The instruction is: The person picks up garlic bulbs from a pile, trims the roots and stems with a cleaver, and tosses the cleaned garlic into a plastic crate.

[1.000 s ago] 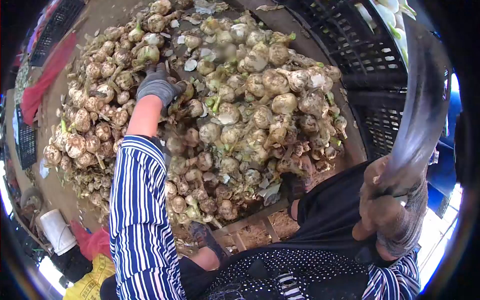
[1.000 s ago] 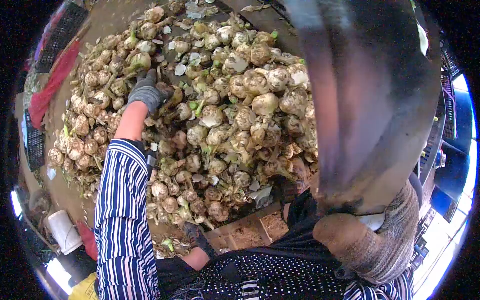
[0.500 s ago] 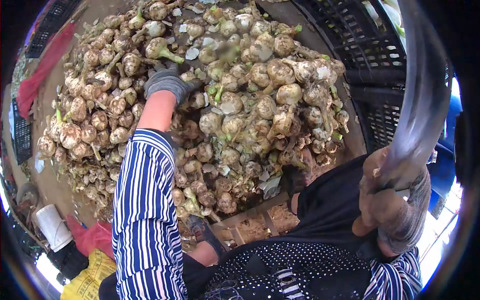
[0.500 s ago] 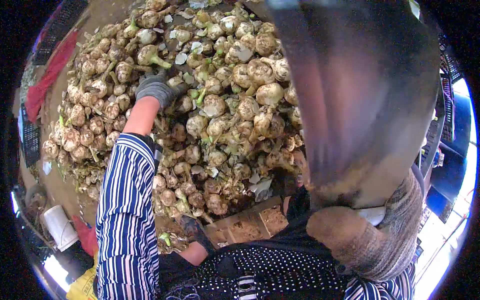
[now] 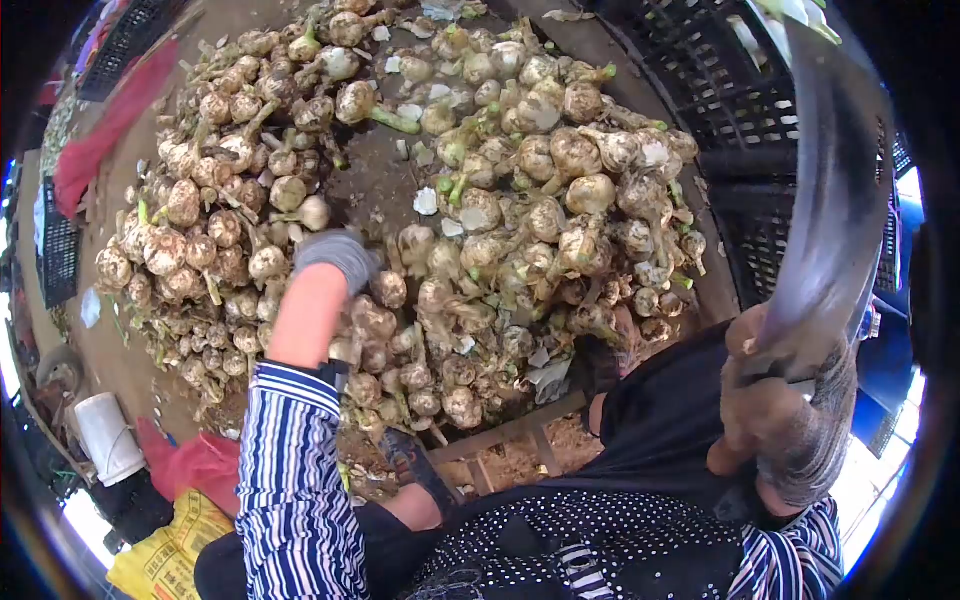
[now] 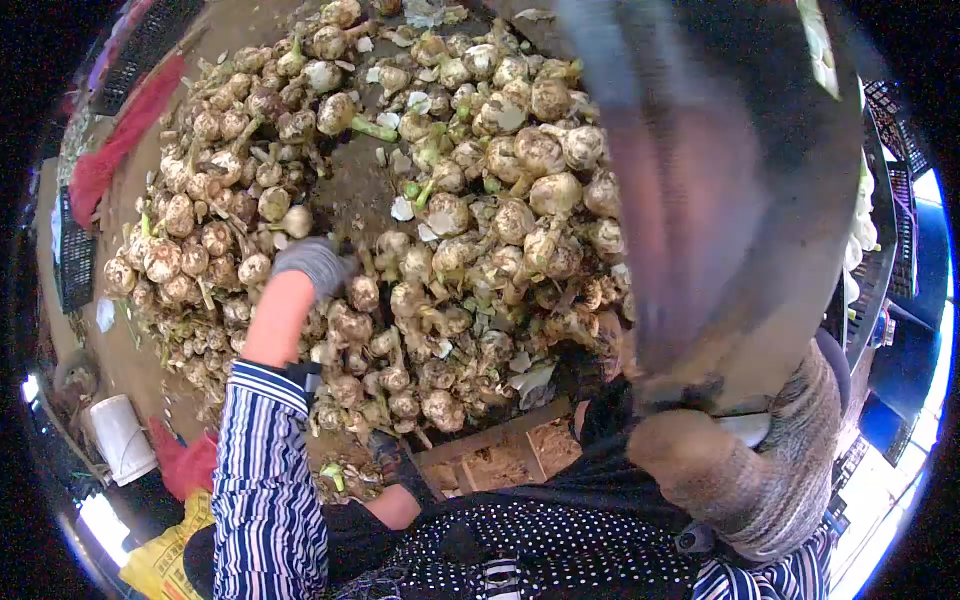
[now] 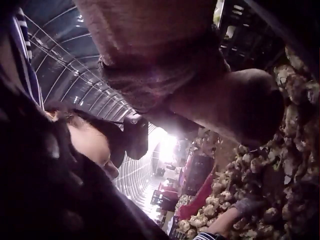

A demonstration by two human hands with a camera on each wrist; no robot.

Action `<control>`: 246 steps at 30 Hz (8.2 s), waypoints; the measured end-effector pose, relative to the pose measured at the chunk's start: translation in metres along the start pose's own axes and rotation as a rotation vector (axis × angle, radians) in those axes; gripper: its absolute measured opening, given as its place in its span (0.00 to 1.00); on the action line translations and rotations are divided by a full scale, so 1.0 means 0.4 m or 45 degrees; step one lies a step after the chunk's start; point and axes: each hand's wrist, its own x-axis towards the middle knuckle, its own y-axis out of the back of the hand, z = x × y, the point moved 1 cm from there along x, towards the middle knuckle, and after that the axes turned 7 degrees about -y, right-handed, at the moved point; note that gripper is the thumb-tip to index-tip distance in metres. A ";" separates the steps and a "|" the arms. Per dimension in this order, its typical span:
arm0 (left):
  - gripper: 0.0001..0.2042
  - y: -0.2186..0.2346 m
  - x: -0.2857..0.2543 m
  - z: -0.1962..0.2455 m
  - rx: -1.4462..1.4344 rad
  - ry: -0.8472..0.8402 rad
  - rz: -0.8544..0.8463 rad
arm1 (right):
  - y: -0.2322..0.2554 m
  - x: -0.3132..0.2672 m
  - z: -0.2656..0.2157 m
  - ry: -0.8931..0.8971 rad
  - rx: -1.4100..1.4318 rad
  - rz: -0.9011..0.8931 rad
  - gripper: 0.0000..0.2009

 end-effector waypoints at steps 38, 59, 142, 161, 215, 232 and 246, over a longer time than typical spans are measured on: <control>0.36 0.058 -0.076 0.032 -0.204 0.064 0.437 | -0.004 -0.054 -0.058 0.194 -0.118 -0.544 0.11; 0.33 -0.104 -0.769 0.037 -2.361 -1.072 0.664 | -0.082 -0.181 0.037 2.041 -0.639 0.073 0.09; 0.32 -0.272 -0.648 0.009 -2.192 -0.850 0.748 | 0.023 0.040 -0.006 1.559 0.443 0.172 0.16; 0.37 0.166 -0.279 0.338 -2.395 -1.198 0.308 | 0.176 0.052 0.059 0.929 0.718 -0.082 0.21; 0.09 -0.172 -0.801 -0.062 -2.169 -0.366 1.809 | -0.298 -0.113 0.132 0.879 -1.040 -0.761 0.19; 0.29 -0.229 -0.669 0.012 -2.215 -1.125 0.784 | -0.243 -0.169 0.092 1.812 -1.054 -0.301 0.09; 0.26 -0.248 -0.720 0.050 -1.711 -1.245 1.266 | -0.227 -0.149 0.115 2.478 -0.963 -0.099 0.12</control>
